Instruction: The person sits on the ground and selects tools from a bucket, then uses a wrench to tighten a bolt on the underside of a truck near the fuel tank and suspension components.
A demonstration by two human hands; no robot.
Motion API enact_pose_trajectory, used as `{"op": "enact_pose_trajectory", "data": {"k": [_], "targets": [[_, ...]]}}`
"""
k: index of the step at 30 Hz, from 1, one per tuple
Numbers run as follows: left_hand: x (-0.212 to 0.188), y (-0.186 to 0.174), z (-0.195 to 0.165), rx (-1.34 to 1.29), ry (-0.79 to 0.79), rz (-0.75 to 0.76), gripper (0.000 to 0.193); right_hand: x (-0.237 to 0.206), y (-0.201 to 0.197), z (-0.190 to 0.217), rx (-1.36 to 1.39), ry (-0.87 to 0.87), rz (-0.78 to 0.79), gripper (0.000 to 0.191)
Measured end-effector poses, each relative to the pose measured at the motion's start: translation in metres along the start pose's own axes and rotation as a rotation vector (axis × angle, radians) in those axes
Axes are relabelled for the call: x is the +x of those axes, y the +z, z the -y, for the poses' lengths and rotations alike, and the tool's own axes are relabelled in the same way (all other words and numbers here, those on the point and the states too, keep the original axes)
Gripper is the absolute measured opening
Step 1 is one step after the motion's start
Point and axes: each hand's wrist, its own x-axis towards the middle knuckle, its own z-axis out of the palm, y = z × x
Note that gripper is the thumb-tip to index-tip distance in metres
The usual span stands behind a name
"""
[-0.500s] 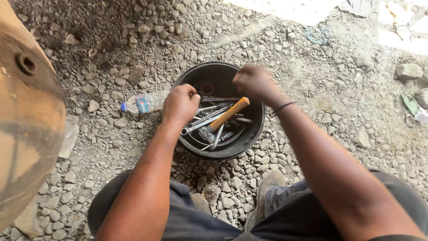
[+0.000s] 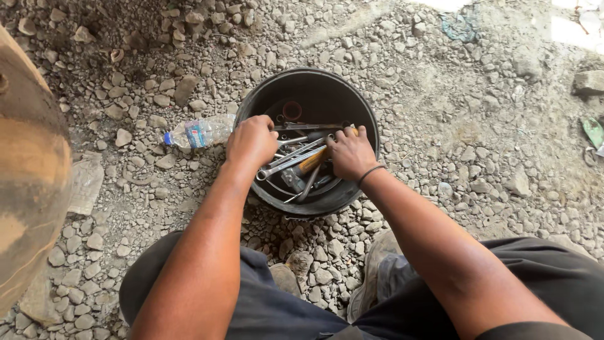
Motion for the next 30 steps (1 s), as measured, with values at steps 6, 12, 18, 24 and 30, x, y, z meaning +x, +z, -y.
{"op": "enact_pose_trajectory", "data": {"k": [6, 12, 18, 24, 30], "targets": [[-0.008, -0.002, -0.009, -0.02, -0.02, 0.008, 0.023, 0.014, 0.0, 0.009, 0.045, -0.002, 0.043, 0.027], [-0.02, -0.001, -0.021, -0.027, 0.03, -0.092, 0.022, 0.057, 0.02, 0.034, 0.285, -0.123, -0.063, 0.029], [-0.032, -0.003, -0.02, -0.067, 0.046, -0.154, 0.019, 0.075, 0.043, 0.066, 0.336, -0.223, -0.026, 0.025], [-0.029, -0.012, -0.01, -0.055, 0.004, -0.154, 0.018, 0.076, 0.055, 0.071, 0.304, -0.228, -0.071, 0.03], [-0.031, -0.015, -0.008, -0.055, 0.02, -0.152, 0.018, 0.079, 0.056, 0.07, 0.365, -0.152, -0.089, 0.036]]}}
